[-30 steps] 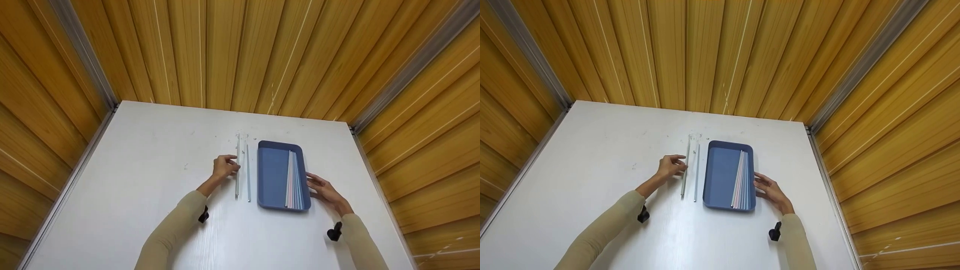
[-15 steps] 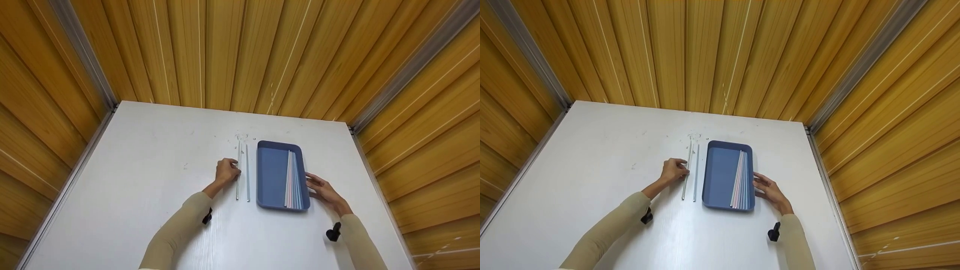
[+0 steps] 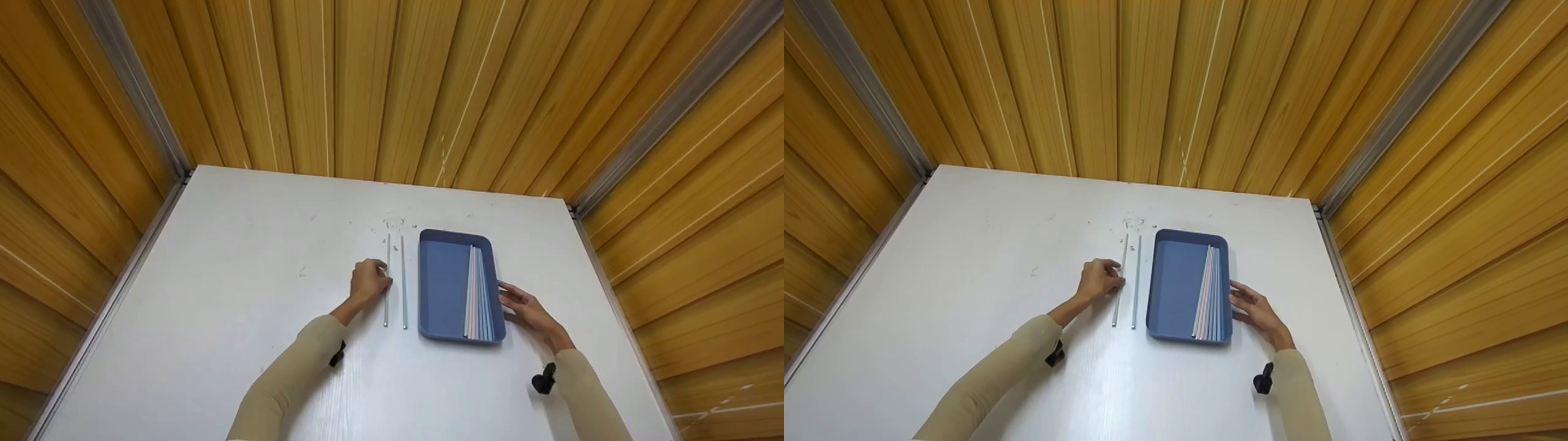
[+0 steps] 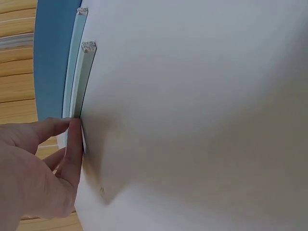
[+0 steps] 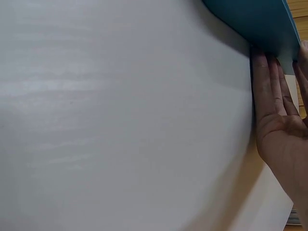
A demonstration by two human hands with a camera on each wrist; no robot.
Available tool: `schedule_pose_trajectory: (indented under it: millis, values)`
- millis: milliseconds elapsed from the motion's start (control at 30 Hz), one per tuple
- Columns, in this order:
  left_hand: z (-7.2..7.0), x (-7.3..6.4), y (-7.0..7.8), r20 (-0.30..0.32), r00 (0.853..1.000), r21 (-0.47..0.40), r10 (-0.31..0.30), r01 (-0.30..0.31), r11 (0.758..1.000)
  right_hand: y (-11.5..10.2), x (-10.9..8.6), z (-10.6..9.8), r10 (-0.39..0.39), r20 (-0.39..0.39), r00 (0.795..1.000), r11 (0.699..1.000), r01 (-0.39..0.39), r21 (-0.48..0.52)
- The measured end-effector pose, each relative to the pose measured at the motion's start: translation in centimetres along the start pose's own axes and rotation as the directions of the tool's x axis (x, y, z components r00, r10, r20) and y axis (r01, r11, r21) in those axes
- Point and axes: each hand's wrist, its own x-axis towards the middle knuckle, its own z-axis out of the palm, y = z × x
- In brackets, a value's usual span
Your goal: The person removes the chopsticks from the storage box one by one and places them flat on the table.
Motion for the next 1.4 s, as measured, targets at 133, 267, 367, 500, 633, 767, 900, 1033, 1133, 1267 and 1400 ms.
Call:
schedule_pose_trajectory:
  millis: [133, 267, 367, 500, 633, 767, 900, 1033, 1133, 1267, 1400]
  values:
    - [-0.5, 0.3, 0.1, -0.008, 0.993, -0.093, 0.118, -0.118, 0.989, 0.1, 0.0, 0.0, 0.013, -0.013, 1.000, 1.000, -0.013, -0.014]
    - [-0.9, 0.7, 1.2, 0.021, 0.969, -0.210, 0.246, -0.237, 0.949, 0.0, 0.1, -0.1, 0.012, -0.011, 1.000, 1.000, -0.012, -0.018]
    - [-0.9, 0.8, 2.4, 0.075, 0.949, -0.256, 0.305, -0.277, 0.926, 0.0, 0.2, -0.1, 0.015, -0.019, 1.000, 1.000, -0.015, -0.006]
    - [-0.1, 0.9, 4.1, 0.158, 0.916, -0.269, 0.368, -0.319, 0.909, 0.0, 0.1, 0.0, 0.011, -0.038, 0.999, 1.000, -0.012, -0.009]
    - [1.3, 1.1, 5.5, 0.217, 0.878, -0.255, 0.426, -0.370, 0.893, 0.1, 0.1, 0.2, 0.006, -0.047, 0.999, 1.000, -0.007, -0.020]
    - [2.9, 1.6, 6.8, 0.267, 0.834, -0.235, 0.483, -0.430, 0.872, 0.1, 0.1, 0.4, 0.025, -0.069, 0.997, 0.999, -0.027, -0.020]
    - [4.3, 2.0, 7.7, 0.314, 0.794, -0.200, 0.520, -0.480, 0.854, 0.1, -0.1, 0.4, 0.008, -0.051, 0.999, 1.000, -0.008, -0.007]
    - [5.4, 2.4, 8.2, 0.373, 0.784, -0.136, 0.497, -0.484, 0.865, 0.3, 0.0, 0.4, -0.014, -0.032, 0.999, 1.000, 0.014, 0.011]
    - [6.2, 2.7, 8.6, 0.424, 0.778, -0.086, 0.462, -0.474, 0.876, 0.2, 0.0, 0.4, -0.013, -0.038, 0.999, 1.000, 0.014, 0.018]
    - [7.5, 3.1, 9.2, 0.496, 0.762, -0.023, 0.417, -0.468, 0.883, 0.2, 0.1, 0.4, -0.016, -0.037, 0.999, 1.000, 0.017, 0.019]
    - [8.8, 3.4, 9.6, 0.531, 0.755, 0.068, 0.384, -0.490, 0.869, 0.3, 0.1, 0.5, -0.022, -0.029, 0.999, 1.000, 0.022, 0.012]
